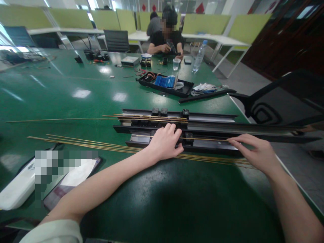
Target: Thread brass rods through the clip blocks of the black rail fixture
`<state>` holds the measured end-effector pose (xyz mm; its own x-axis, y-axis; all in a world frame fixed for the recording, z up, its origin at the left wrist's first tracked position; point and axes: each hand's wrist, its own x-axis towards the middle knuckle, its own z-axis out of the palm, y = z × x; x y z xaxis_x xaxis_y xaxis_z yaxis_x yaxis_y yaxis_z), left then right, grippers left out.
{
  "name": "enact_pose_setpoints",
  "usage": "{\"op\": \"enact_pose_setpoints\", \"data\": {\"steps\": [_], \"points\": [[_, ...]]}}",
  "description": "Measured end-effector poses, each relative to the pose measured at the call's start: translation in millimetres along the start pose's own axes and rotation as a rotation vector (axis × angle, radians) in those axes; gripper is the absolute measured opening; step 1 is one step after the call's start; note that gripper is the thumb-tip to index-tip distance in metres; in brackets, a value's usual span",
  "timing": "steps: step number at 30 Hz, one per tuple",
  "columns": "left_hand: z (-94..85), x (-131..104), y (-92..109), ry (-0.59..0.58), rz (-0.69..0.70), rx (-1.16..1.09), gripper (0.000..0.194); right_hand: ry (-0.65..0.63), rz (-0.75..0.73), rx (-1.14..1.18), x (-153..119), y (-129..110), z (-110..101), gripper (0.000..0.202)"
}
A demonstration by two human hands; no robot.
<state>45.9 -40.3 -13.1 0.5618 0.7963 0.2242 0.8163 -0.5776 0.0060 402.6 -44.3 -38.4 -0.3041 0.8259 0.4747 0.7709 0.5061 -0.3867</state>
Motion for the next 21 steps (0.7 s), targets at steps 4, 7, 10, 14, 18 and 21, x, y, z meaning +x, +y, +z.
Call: {"op": "enact_pose_setpoints", "data": {"steps": [4,7,10,14,18,21], "points": [[-0.2,0.7,0.8,-0.007,-0.004,-0.006,0.028,0.010,0.004,-0.013,-1.1,2.8,-1.0,0.019],[0.7,0.9,0.9,0.001,-0.005,-0.004,0.028,0.013,0.013,-0.026,-2.5,6.3,-1.2,0.020],[1.5,0.8,0.5,0.012,0.004,-0.001,0.028,0.010,0.030,-0.032,-3.0,8.8,-0.5,0.020],[2.3,0.9,0.2,0.002,-0.001,-0.005,0.030,0.038,-0.005,-0.092,-1.2,10.3,1.2,0.026],[2.2,0.7,0.0,-0.001,-0.007,-0.010,0.030,0.055,-0.041,-0.116,1.9,10.2,2.2,0.028],[1.7,0.3,-0.4,0.001,-0.008,-0.010,0.029,0.048,-0.049,-0.126,3.7,8.8,2.6,0.029]]}}
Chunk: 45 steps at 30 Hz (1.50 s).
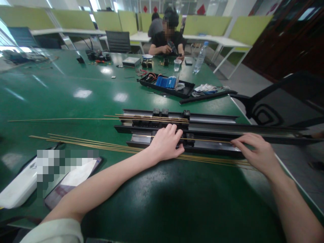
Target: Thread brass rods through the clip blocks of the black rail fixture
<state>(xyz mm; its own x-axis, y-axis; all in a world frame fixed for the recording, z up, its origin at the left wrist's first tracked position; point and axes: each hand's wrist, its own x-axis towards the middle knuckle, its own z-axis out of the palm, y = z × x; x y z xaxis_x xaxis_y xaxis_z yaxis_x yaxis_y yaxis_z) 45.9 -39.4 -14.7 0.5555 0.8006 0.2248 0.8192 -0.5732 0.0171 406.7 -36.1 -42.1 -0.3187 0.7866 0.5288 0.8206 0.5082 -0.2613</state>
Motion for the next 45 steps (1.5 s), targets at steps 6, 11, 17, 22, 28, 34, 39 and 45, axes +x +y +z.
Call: {"op": "enact_pose_setpoints", "data": {"steps": [6,11,17,22,28,34,39,45], "points": [[0.7,0.4,-0.3,0.007,0.007,0.011,0.029,0.044,-0.043,-0.040,-0.3,-1.9,1.9,0.025],[1.0,0.0,-0.1,0.018,0.013,0.011,0.028,0.082,-0.048,-0.049,-1.5,-7.4,1.4,0.022],[0.5,0.5,0.6,0.021,0.017,0.011,0.028,0.065,-0.068,-0.032,1.4,-15.1,-2.0,0.019],[1.7,0.2,0.5,0.022,0.017,0.014,0.029,0.073,-0.087,-0.033,1.1,-12.3,-3.0,0.019],[2.5,-0.4,-0.2,0.031,0.021,0.019,0.029,0.066,-0.105,-0.050,1.0,-9.2,-4.7,0.020],[2.1,0.2,0.1,0.027,0.020,0.011,0.029,0.072,-0.111,-0.056,0.2,-4.4,-4.4,0.021],[0.6,0.7,0.2,0.019,0.018,0.008,0.029,0.061,-0.080,-0.045,-1.0,-3.2,-4.9,0.021],[-3.3,1.9,-2.8,-0.007,0.032,-0.005,0.032,0.068,-0.041,-0.037,-1.8,-5.8,-8.3,0.024]]}}
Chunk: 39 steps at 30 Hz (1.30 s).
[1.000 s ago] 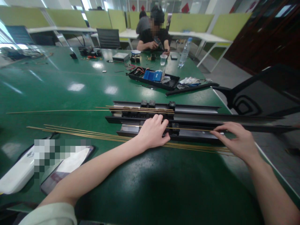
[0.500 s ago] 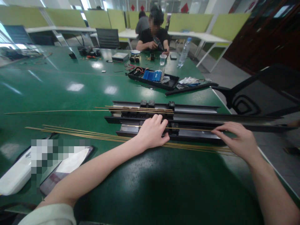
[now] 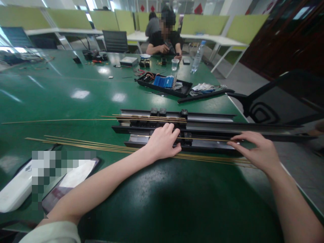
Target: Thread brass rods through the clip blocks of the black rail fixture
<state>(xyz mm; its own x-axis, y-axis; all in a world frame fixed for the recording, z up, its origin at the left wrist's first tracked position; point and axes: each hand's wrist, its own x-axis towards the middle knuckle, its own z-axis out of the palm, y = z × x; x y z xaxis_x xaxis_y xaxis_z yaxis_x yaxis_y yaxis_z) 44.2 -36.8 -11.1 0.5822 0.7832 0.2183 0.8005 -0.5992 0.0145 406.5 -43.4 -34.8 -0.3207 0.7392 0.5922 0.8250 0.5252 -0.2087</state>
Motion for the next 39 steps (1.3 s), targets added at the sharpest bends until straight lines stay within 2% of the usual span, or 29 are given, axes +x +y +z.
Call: {"op": "enact_pose_setpoints", "data": {"steps": [8,13,22,28,39], "points": [[-0.7,1.1,-9.7,-0.008,0.028,-0.049,0.037,-0.052,0.058,0.026,1.2,-2.1,-4.1,0.026],[-5.8,1.2,-20.5,-0.035,0.062,-0.115,0.041,-0.038,0.048,0.018,-0.2,1.4,-7.9,0.024],[-14.1,-16.2,-43.5,-0.068,0.035,-0.340,0.049,-0.010,0.109,0.013,-11.3,19.1,-12.1,0.025],[-15.0,-23.6,-54.6,-0.047,0.016,-0.334,0.047,-0.018,0.187,0.044,-14.2,22.8,-15.3,0.021],[-16.9,-26.2,-63.8,-0.061,0.020,-0.322,0.044,-0.037,0.374,0.062,-23.3,34.9,-24.4,0.026]]}}
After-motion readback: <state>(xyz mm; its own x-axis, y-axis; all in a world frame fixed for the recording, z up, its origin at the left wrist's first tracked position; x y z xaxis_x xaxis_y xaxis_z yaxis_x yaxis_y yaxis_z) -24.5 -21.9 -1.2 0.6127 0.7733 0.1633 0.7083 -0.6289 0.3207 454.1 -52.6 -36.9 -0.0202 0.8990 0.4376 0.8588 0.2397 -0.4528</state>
